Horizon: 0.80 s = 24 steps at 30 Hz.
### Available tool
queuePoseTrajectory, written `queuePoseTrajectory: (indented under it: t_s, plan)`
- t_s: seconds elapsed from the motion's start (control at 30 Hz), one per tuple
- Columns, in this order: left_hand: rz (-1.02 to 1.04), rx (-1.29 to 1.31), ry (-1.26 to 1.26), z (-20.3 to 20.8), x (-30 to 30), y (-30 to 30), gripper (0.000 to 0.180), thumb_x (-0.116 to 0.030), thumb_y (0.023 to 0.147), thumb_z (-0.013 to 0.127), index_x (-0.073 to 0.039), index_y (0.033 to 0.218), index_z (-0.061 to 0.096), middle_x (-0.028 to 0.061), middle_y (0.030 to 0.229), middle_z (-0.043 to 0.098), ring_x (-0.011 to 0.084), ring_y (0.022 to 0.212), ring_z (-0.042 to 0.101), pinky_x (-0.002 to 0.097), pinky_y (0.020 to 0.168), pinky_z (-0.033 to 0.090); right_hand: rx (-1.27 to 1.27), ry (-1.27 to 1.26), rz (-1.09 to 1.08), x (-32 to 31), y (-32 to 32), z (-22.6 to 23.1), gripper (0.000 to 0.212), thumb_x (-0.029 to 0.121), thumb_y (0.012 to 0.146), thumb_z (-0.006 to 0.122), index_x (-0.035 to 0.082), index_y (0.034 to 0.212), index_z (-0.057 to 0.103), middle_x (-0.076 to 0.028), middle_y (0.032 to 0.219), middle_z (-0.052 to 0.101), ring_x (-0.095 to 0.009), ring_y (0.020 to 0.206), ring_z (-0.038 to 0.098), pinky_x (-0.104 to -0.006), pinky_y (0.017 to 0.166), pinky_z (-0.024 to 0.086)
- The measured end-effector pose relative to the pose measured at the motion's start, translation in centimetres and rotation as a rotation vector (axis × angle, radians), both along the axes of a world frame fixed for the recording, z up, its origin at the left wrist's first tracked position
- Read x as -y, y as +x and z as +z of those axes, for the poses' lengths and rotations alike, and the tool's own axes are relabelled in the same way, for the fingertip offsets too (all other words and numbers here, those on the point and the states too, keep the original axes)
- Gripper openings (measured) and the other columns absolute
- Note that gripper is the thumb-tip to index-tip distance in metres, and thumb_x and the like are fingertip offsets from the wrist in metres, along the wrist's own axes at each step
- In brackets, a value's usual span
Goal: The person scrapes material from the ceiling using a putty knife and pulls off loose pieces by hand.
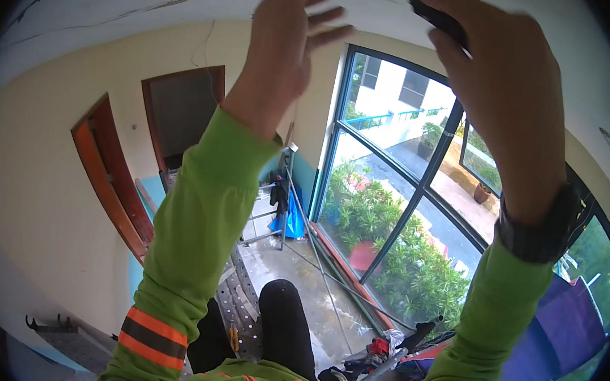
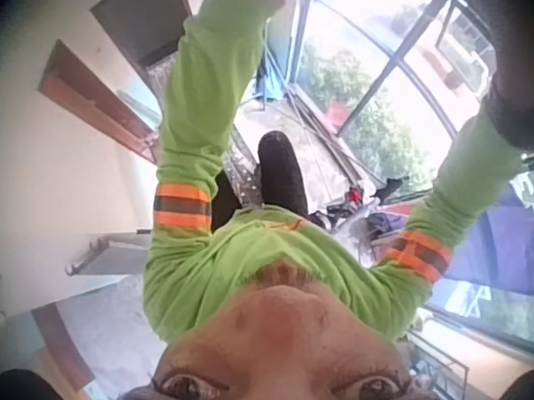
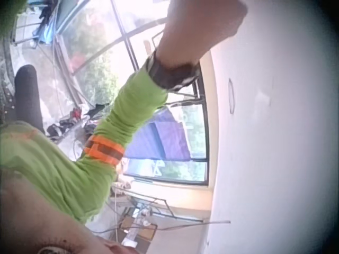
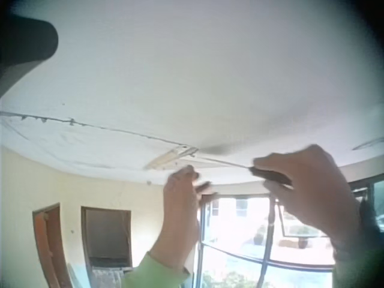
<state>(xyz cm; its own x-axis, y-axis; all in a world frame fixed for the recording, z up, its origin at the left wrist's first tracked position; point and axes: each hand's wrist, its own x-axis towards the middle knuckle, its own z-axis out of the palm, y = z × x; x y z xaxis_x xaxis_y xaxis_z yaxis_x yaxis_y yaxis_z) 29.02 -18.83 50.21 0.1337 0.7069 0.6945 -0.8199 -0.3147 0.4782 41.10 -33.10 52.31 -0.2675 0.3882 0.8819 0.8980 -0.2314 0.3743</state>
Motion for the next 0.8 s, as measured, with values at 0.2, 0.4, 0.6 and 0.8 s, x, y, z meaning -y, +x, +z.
queuePoseTrajectory:
  t_s: [0.2,0.4,0.6,0.8]
  plan:
    - [0.909,-0.096,0.284,2.5,-6.1,-0.7,0.028,-0.020,0.094,0.052,0.007,0.098,0.061,0.0158,0.084,0.065,0.0240,0.077,0.063,0.0366,0.066,0.049,-0.479,0.082,0.250,1.7,0.8,-9.3,0.035,0.013,0.085,0.068,0.014,0.120,0.064,-0.013,0.088,0.071,-0.019,0.071,0.068,-0.0292,0.066,0.052]
    - [1.188,0.034,0.383,2.8,-8.0,-0.3,0.020,-0.014,0.087,0.055,0.004,0.085,0.062,0.0177,0.072,0.065,0.0307,0.066,0.062,0.0387,0.062,0.047,-0.975,-0.151,0.524,-1.1,-0.3,-23.2,0.034,0.008,0.081,0.071,0.007,0.115,0.065,-0.011,0.089,0.071,-0.016,0.070,0.066,-0.0278,0.063,0.050]
    - [1.074,-0.020,0.411,2.5,-9.5,-2.5,0.022,-0.019,0.088,0.056,0.002,0.083,0.063,0.0186,0.076,0.068,0.0317,0.069,0.064,0.0411,0.063,0.048,-1.392,-0.202,0.693,-3.5,-3.1,-29.7,0.033,0.007,0.080,0.070,0.005,0.113,0.064,-0.003,0.067,0.061,-0.009,0.057,0.052,-0.0262,0.054,0.042]
    - [0.944,-0.071,0.287,0.9,-9.2,-3.2,0.020,-0.012,0.085,0.053,0.005,0.076,0.059,0.0065,0.062,0.058,0.0136,0.053,0.056,0.0273,0.054,0.049,-1.411,-0.231,0.757,-4.7,-3.3,-32.0,0.036,0.006,0.081,0.070,0.004,0.115,0.063,-0.005,0.073,0.065,-0.007,0.059,0.052,-0.0242,0.054,0.041]
